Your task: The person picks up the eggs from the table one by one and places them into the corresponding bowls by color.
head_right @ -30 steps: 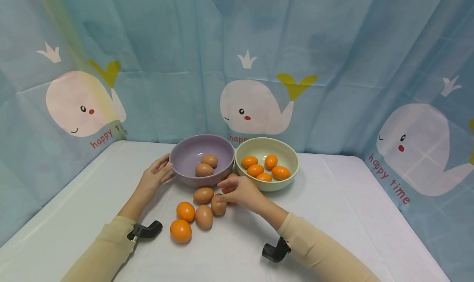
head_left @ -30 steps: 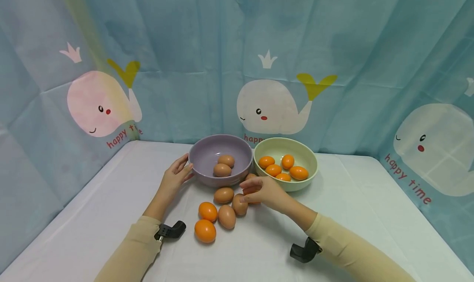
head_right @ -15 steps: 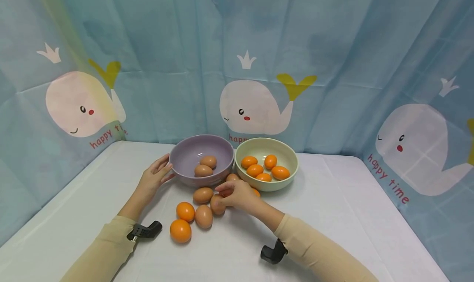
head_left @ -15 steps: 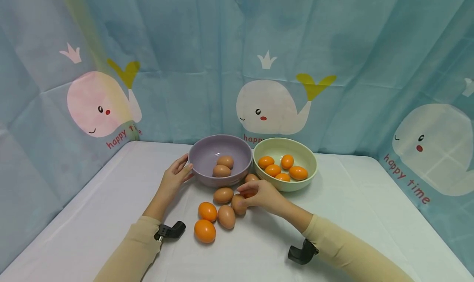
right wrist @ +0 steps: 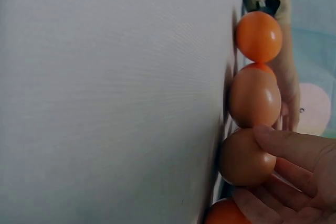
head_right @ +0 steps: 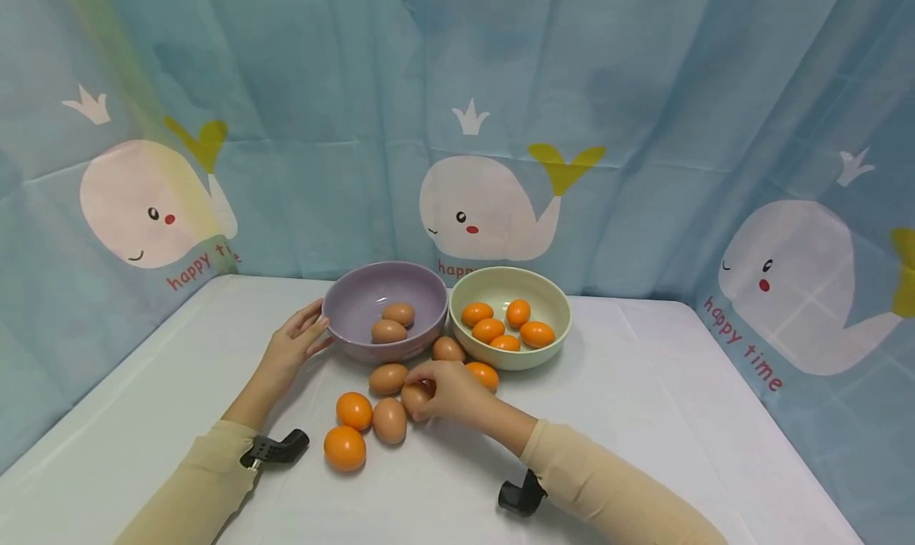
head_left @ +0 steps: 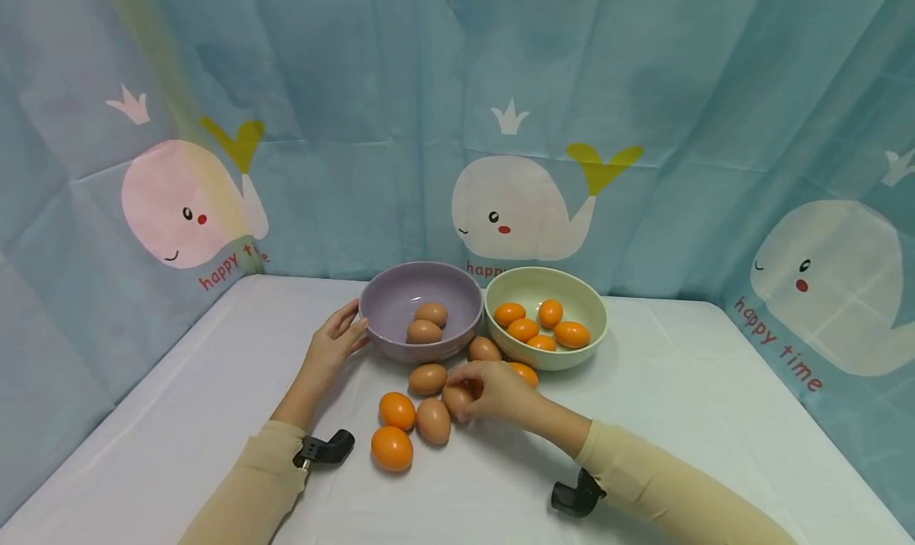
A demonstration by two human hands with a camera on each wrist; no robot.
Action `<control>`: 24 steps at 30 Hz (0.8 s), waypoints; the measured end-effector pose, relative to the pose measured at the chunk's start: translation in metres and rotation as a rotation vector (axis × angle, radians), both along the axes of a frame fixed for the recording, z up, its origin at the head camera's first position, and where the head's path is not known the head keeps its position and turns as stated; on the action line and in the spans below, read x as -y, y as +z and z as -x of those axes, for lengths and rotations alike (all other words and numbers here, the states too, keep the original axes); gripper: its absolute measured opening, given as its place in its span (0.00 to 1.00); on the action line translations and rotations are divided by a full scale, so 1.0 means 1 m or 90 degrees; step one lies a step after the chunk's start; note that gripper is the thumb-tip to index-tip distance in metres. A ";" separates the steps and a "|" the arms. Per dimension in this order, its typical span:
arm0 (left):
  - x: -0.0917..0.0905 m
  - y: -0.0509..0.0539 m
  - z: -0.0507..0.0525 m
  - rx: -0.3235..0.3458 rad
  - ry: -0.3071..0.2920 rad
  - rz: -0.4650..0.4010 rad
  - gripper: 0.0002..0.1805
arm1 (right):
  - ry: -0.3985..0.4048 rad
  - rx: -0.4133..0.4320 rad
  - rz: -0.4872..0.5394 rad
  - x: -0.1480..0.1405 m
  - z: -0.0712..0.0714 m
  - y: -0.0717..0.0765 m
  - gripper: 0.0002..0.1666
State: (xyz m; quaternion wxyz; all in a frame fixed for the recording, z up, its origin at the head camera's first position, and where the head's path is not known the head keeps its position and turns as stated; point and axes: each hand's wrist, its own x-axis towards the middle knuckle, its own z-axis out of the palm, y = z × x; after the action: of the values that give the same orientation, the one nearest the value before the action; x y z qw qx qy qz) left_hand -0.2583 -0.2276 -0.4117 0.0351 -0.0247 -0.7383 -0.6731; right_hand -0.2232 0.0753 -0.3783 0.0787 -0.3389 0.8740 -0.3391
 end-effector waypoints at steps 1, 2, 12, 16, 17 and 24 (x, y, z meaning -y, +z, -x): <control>0.000 0.000 0.000 0.000 0.000 -0.001 0.37 | 0.007 -0.007 -0.003 0.000 0.000 0.000 0.25; 0.000 0.001 0.000 0.001 0.000 -0.001 0.37 | 0.011 -0.012 -0.005 0.000 -0.001 0.000 0.25; 0.000 0.004 -0.002 0.000 -0.003 0.006 0.36 | 0.004 -0.018 0.002 0.002 -0.004 0.000 0.24; 0.001 0.004 -0.002 0.003 -0.003 0.007 0.36 | -0.006 -0.025 0.006 0.003 -0.005 0.000 0.24; 0.001 0.004 -0.002 0.003 -0.004 0.006 0.36 | -0.010 -0.024 0.008 0.004 -0.005 0.000 0.24; 0.000 0.003 -0.001 0.004 -0.008 -0.004 0.36 | -0.080 -0.009 0.035 0.001 -0.004 0.007 0.25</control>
State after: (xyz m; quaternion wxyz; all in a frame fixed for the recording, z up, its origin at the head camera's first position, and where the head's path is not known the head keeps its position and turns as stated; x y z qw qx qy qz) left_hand -0.2572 -0.2272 -0.4087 0.0290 -0.0272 -0.7359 -0.6759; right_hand -0.2195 0.0740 -0.3711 0.0417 -0.2880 0.8845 -0.3646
